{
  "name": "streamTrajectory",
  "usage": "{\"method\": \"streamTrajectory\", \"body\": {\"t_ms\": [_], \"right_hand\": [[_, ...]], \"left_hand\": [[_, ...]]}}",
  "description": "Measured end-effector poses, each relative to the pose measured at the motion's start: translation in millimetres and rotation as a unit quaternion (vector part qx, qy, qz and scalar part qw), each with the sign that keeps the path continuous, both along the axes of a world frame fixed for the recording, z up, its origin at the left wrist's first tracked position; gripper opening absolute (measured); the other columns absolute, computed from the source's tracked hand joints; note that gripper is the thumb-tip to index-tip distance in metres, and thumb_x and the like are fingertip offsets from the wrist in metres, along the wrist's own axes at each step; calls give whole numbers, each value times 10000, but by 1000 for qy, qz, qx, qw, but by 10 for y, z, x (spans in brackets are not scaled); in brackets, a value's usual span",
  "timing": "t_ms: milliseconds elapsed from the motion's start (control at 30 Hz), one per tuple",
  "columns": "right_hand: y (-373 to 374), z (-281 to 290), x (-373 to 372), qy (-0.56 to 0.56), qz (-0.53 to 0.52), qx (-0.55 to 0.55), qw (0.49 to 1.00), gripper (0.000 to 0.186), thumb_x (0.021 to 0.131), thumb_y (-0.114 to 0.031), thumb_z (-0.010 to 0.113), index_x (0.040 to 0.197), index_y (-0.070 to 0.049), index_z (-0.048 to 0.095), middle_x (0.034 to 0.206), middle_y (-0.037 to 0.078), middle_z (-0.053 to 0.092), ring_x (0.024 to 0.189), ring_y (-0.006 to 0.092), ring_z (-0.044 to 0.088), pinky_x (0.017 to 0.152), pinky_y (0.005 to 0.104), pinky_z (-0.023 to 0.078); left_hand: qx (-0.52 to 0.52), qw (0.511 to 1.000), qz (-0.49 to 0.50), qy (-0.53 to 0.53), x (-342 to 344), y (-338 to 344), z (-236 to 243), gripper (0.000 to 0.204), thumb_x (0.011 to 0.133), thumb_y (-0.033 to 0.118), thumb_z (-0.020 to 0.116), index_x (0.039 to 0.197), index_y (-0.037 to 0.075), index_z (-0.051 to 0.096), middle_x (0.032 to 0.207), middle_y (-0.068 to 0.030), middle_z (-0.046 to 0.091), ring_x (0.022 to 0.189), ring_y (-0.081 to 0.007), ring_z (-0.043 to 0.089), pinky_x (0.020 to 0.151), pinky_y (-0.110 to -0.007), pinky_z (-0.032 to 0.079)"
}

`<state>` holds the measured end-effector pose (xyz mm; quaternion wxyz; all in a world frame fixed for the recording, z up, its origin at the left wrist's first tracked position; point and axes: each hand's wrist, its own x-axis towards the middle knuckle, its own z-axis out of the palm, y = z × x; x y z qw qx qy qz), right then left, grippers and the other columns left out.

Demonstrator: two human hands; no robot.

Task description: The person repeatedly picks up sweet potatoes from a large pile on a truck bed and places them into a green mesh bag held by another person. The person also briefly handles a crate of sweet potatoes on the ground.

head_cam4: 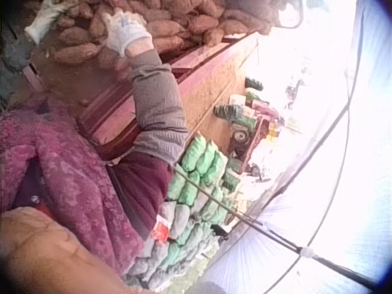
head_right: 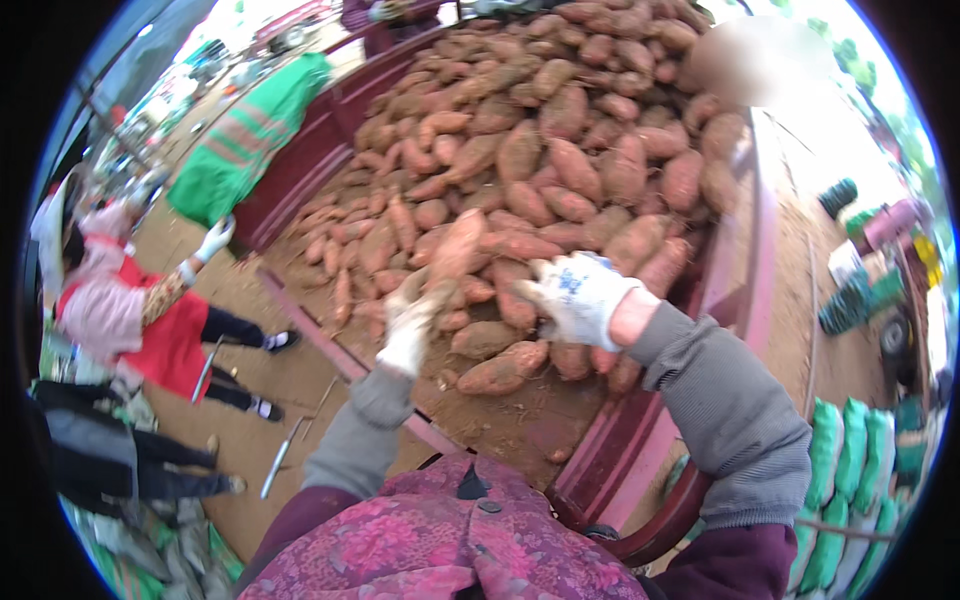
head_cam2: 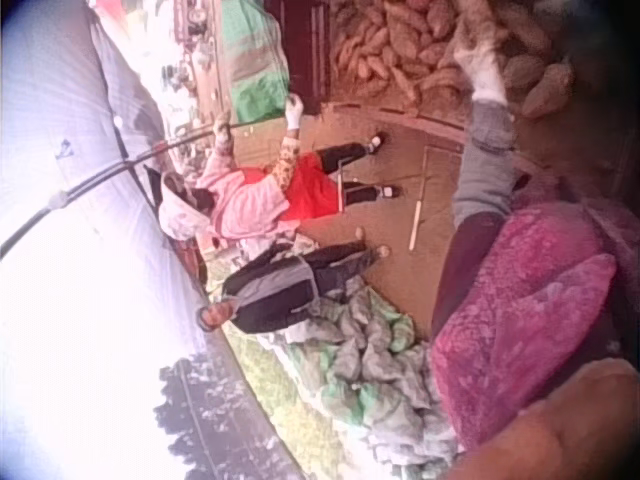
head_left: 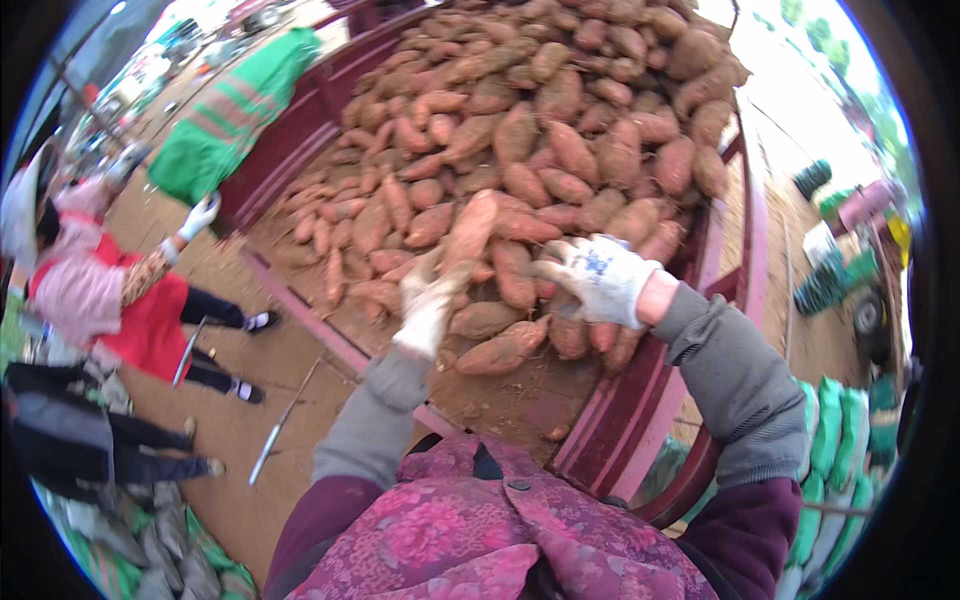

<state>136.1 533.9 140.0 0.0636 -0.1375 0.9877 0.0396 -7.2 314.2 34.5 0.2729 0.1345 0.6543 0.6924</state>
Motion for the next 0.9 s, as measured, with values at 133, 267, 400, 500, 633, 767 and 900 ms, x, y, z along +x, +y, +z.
{"method": "streamTrajectory", "body": {"t_ms": [133,267,400,500,633,767,900], "right_hand": [[25,67,1,-134,-63,37,988,559,820,-403,748,1282,-122,605,1203,179,608,1035,385,657,850,489,536],[28,106,3,-143,-100,53,983,475,797,-301,751,1236,-146,656,1166,132,691,1040,344,698,844,476,567],[31,104,-22,-179,-110,68,975,511,805,-304,739,1286,-160,643,1190,136,701,1061,340,698,866,466,565],[50,100,-32,-199,-110,51,972,521,807,-317,747,1288,-148,644,1191,135,706,1082,337,688,898,448,553],[73,73,-23,-201,-118,46,971,517,799,-341,755,1261,-132,657,1155,151,713,1075,341,684,891,446,548],[117,39,-16,-176,-118,58,976,524,787,-332,750,1259,-123,658,1101,158,726,1034,352,691,870,450,552],[136,-12,15,-162,-119,79,976,519,796,-322,746,1260,-107,658,1106,155,726,1040,354,690,880,448,551]], "left_hand": [[54,998,-14,1,-119,207,-257,828,924,189,742,1598,116,267,1240,-109,613,816,-77,541,636,-214,469],[35,993,-112,6,86,-180,-482,747,876,183,783,1514,52,417,1294,-153,598,979,-174,639,840,-306,540],[-90,991,-17,98,475,-1043,-628,659,762,84,834,1363,17,573,864,-49,673,756,-135,623,672,-284,522],[-132,980,112,94,691,-1772,-788,563,728,-23,788,1267,12,627,749,7,598,644,-86,547,570,-248,452],[-139,963,220,76,931,-2642,-948,534,710,-72,734,1230,9,641,733,16,610,627,-80,554,559,-244,457],[-104,956,274,20,1077,-3079,-1139,564,765,-79,651,1320,-7,589,947,-51,686,792,-111,627,668,-236,494],[-160,947,269,77,1016,-3151,-1337,558,806,-53,622,1358,21,590,1172,-118,686,975,-162,657,810,-279,534]]}}
